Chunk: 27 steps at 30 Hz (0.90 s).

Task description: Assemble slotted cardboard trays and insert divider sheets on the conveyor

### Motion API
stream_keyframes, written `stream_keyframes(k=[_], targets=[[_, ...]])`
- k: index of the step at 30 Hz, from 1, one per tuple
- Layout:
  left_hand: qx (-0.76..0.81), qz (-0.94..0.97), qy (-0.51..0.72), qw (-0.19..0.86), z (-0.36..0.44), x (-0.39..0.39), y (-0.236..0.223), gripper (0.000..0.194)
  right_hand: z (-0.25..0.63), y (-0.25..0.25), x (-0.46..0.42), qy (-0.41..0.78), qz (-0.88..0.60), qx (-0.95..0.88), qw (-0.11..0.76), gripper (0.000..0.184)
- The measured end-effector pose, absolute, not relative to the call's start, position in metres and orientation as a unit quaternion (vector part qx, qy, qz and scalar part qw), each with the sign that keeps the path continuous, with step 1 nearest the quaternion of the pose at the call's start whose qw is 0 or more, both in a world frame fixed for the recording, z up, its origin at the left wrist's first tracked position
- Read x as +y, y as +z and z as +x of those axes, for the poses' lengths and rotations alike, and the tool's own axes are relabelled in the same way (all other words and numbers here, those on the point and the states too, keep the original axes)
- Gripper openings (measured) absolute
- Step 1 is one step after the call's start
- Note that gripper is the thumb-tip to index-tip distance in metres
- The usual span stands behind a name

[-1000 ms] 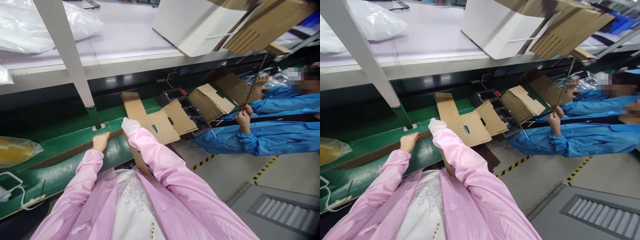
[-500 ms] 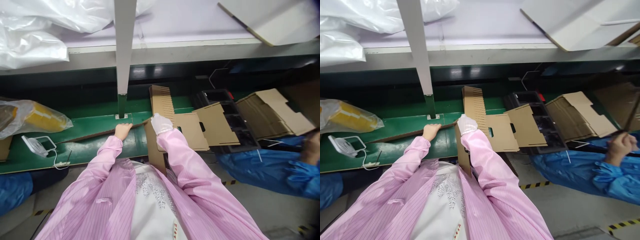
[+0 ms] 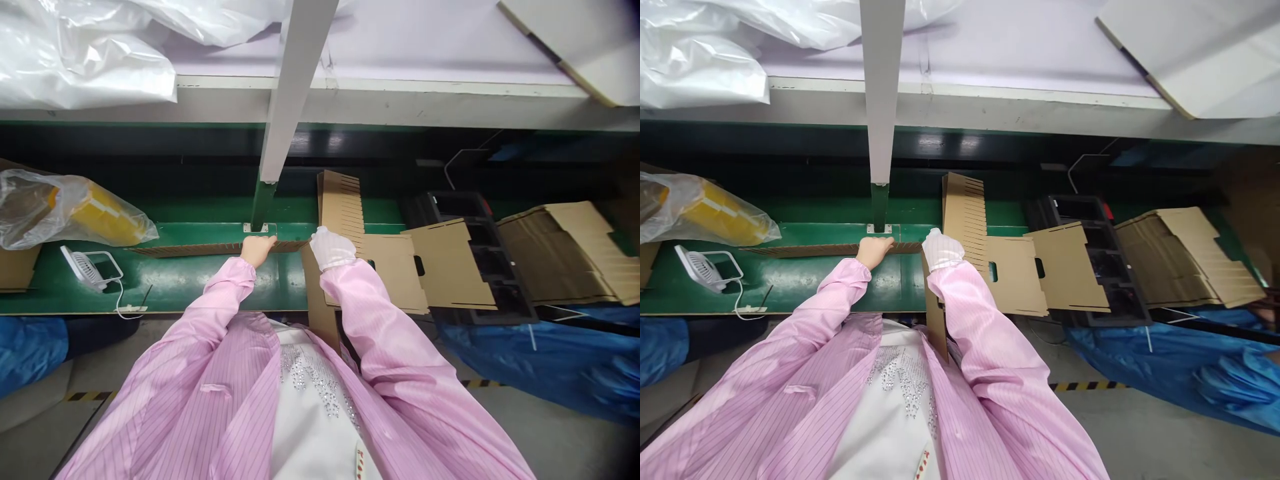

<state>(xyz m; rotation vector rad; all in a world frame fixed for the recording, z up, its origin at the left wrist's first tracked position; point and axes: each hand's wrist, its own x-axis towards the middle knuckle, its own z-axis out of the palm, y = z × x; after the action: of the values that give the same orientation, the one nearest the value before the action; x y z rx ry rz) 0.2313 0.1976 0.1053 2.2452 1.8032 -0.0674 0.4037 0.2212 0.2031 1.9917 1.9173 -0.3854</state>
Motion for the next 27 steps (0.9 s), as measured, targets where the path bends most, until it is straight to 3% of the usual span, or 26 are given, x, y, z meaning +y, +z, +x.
stream_keyframes(k=[19, 27], targets=[[0.601, 0.790, -0.027, 0.117, 0.226, 0.194, 0.099, 0.030, 0.390, 0.204, 0.205, -0.146, 0.736, 0.656, 0.087, 0.038], [0.598, 0.792, -0.016, 0.125, 0.224, 0.198, 0.097, 0.029, 0.391, 0.194, 0.207, -0.135, 0.724, 0.666, 0.115, 0.043]])
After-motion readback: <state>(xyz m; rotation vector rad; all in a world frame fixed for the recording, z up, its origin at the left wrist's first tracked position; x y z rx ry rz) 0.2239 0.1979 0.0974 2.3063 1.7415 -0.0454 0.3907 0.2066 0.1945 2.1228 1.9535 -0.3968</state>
